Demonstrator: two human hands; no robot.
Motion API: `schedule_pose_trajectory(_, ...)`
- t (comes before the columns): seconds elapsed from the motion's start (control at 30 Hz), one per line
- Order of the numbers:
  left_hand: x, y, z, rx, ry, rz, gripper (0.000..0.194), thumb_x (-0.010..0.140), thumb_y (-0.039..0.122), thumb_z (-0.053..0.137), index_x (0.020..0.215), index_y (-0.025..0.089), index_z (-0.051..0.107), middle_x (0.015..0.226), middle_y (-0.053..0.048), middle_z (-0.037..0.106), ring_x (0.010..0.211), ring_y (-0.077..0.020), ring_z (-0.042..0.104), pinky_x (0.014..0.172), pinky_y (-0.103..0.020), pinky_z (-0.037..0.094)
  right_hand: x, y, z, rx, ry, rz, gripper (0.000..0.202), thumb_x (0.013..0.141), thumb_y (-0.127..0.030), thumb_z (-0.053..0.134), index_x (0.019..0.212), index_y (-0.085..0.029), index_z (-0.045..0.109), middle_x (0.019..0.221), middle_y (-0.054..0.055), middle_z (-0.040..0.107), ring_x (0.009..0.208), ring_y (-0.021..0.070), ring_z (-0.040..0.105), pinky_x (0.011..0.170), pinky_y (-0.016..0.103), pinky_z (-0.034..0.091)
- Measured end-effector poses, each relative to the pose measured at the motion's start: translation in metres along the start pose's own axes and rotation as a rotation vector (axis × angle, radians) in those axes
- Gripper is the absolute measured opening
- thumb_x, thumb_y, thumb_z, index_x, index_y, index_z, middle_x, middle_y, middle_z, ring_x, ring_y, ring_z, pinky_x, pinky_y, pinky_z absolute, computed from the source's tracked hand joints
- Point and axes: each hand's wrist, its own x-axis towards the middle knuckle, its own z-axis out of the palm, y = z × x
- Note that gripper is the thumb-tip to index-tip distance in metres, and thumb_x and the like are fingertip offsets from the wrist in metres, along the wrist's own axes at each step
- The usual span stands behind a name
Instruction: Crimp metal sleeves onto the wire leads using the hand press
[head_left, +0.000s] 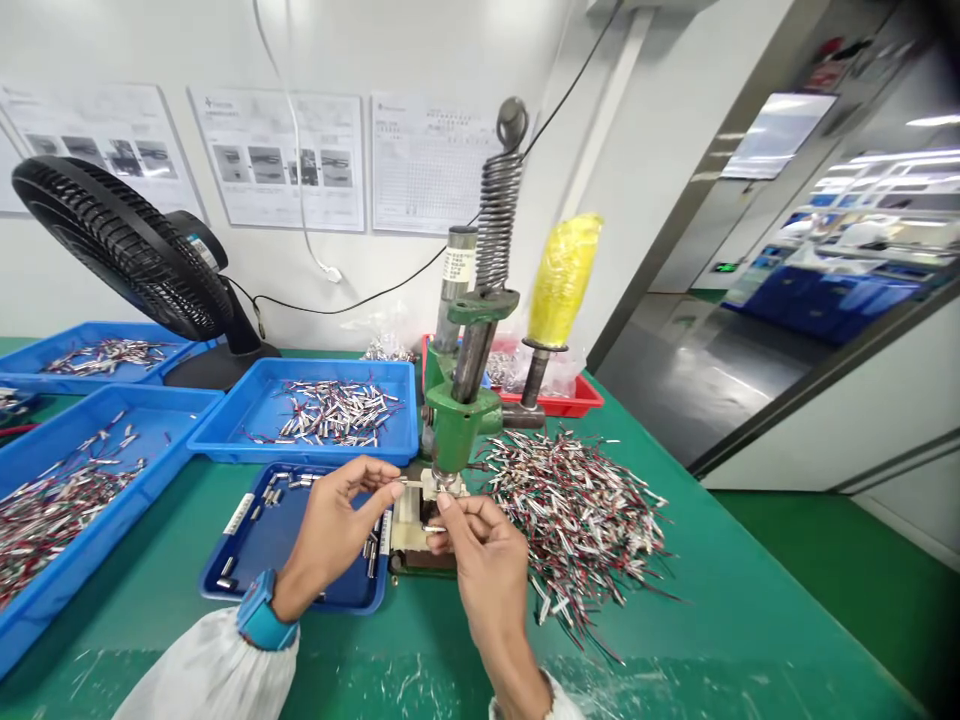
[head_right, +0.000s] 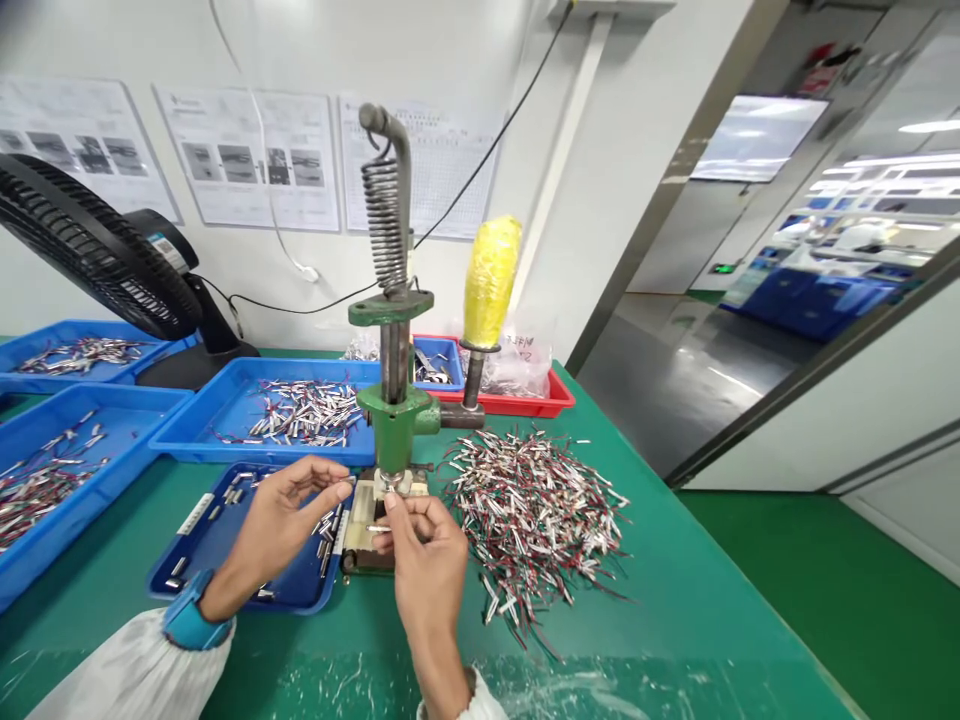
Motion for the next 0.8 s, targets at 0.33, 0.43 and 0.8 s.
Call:
schedule_pose_trajectory(0.33,0.008,0.01,0.027,-0.238,-0.043,-0.073,0.028,0.083,0.037,0.073,0.101,0.015,0.074,0.101,-0.01,0.079,0.093,-0.0238,0.073,0.088,-0.036,0.058,0.006,-0.002,-0.009,0.035,-0.191,0.243,0.056,0.064,-0.068,0.08,0.071,-0.017,0.059,0.055,-0.001,0.062,0.038,0.0103,0.054,0.04,0.021,0.044)
schedule_pose_trajectory(0.43,0.012,0.012,0.029,-0.207,-0.073,-0.042,0.03,0.084,0.034,0.071,0.108,0.015,0.071,0.105,-0.01,0.077,0.097,-0.023,0.071,0.09,-0.036,0.057,0.009,0.002,-0.012,-0.193,-0.155,0.057,0.049,0.076,-0.066,0.07,0.069,-0.019,0.058,0.052,-0.002,0.058,0.041,0.0118,0.052,0.043,0.022,0.04)
schedule_pose_trajectory(0.8,0.023,0.026,0.033,0.154,-0.174,0.152,0.022,0.085,0.021,0.057,0.104,0.015,0.067,0.08,-0.001,0.067,0.073,-0.0161,0.059,0.07,-0.028,0.048,0.014,0.009,-0.021,-0.838,-0.056,-0.287,0.044,0.093,-0.055,0.052,0.065,-0.022,0.057,0.055,-0.002,0.058,0.049,0.0126,0.044,0.052,0.024,0.027)
